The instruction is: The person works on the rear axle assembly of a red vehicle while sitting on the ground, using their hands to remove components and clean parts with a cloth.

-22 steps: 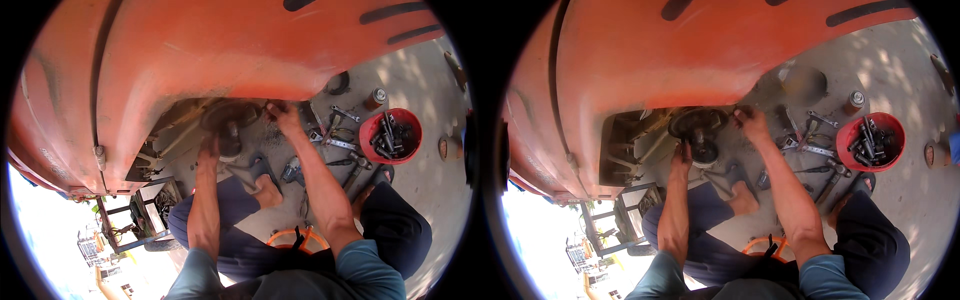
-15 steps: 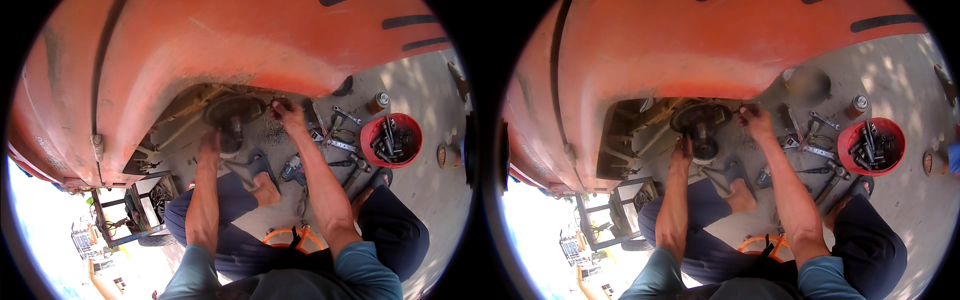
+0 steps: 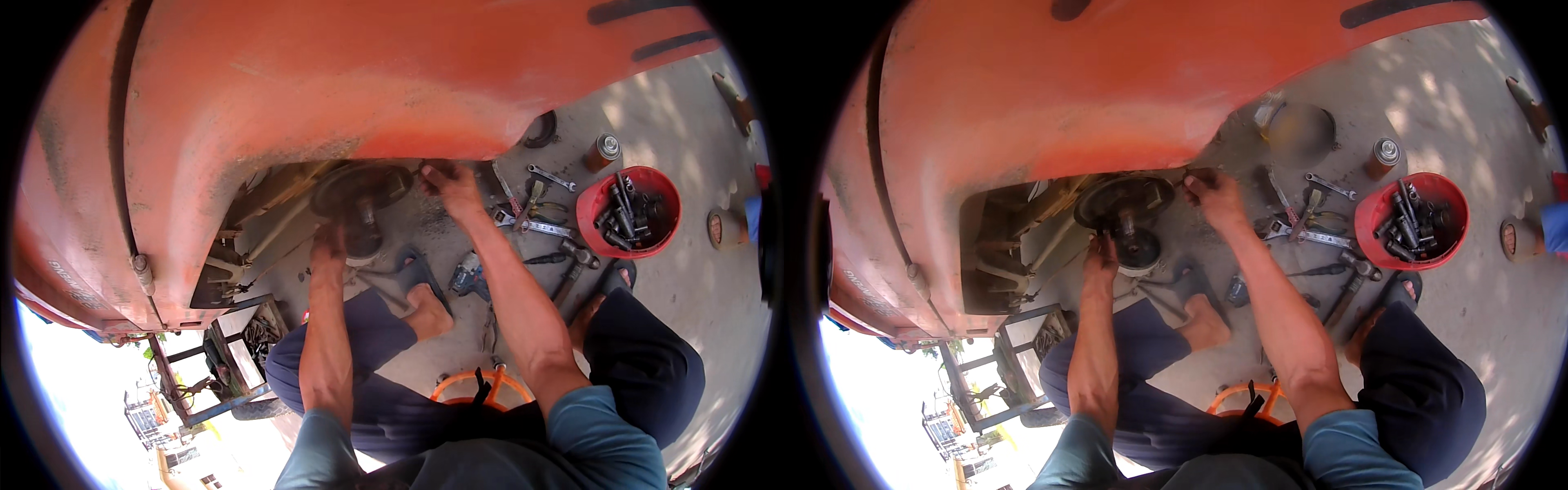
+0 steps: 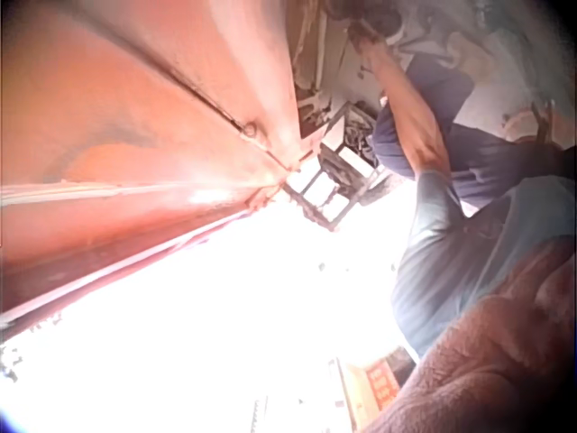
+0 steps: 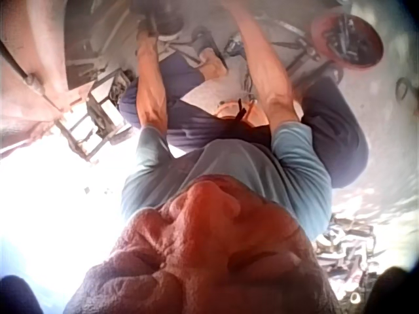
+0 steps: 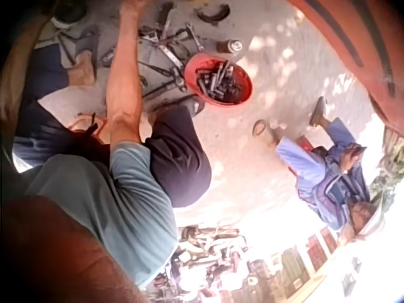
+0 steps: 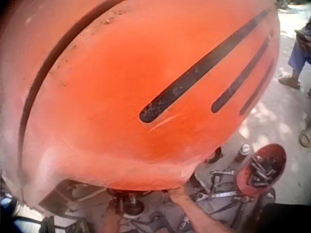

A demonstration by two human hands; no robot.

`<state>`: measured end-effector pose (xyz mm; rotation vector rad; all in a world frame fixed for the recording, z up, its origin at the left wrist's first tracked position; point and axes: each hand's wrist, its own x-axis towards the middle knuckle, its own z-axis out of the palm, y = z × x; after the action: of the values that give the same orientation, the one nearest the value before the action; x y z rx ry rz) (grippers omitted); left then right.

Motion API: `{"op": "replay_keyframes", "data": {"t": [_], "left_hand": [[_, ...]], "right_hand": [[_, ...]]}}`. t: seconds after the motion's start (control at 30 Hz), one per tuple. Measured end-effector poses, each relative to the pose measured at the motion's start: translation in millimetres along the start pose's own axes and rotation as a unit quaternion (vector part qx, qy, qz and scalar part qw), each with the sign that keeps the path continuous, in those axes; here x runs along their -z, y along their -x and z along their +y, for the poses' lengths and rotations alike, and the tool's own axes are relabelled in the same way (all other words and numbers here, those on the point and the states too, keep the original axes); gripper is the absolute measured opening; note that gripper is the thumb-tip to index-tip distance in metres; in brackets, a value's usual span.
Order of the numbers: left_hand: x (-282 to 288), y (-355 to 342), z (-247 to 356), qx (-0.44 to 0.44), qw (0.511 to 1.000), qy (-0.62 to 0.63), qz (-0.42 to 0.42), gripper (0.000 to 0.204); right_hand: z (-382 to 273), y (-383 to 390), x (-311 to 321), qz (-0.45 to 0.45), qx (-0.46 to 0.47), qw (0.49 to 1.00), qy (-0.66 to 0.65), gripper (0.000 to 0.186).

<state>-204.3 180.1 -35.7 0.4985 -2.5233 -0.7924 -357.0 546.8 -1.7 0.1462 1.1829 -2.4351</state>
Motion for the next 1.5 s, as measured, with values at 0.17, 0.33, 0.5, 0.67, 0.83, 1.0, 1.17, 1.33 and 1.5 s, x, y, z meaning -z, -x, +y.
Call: {"op": "replay_keyframes", "data": {"t": [0.17, 0.33, 0.5, 0.67, 0.83, 1.0, 1.17, 1.33, 1.5], "left_hand": [[-15.3, -17.6, 71.2, 0.359, 0.861, 0.359, 0.034, 0.026], [-33.0, -28.3, 86.3, 0.466, 0.694, 0.543, 0.071, 0.035], [-12.7, -20.5, 123.9, 0.425, 0.824, 0.372, -0.044, 0.037], [47.1, 24.2, 243.7, 0.088, 0.982, -0.111, -0.123, 0.029], [57.8, 19.9, 373.1, -0.318, 0.890, -0.301, -0.129, 0.058], [11.6, -20.4, 408.4, -0.256, 0.854, -0.382, -0.243, 0.091], [-16.0, -44.5, 409.5, -0.228, 0.852, -0.390, -0.265, 0.085], [-22.3, -48.8, 364.1, -0.414, 0.741, -0.493, -0.193, 0.071], [-23.6, -44.8, 410.0, -0.215, 0.864, -0.348, -0.292, 0.062]], "right_hand": [[7.8, -13.4, 16.7, 0.064, 0.121, 0.968, 0.208, 0.031], [-26.7, -8.0, 11.9, 0.029, 0.197, 0.949, 0.242, 0.038], [-37.8, -27.9, -1.2, -0.093, 0.183, 0.969, 0.134, 0.036], [-46.3, -31.3, 2.9, -0.143, 0.152, 0.974, 0.089, 0.037], [-55.8, -28.1, 3.6, -0.168, 0.207, 0.953, 0.146, 0.038], [-77.1, -23.3, -5.2, -0.161, 0.165, 0.955, 0.187, 0.037], [-86.0, -13.2, -7.8, -0.133, 0.175, 0.949, 0.224, 0.034], [-33.4, -41.2, -8.8, -0.144, 0.199, 0.959, 0.139, 0.032], [-26.4, -38.9, -14.5, -0.143, 0.210, 0.943, 0.213, 0.032]]}}
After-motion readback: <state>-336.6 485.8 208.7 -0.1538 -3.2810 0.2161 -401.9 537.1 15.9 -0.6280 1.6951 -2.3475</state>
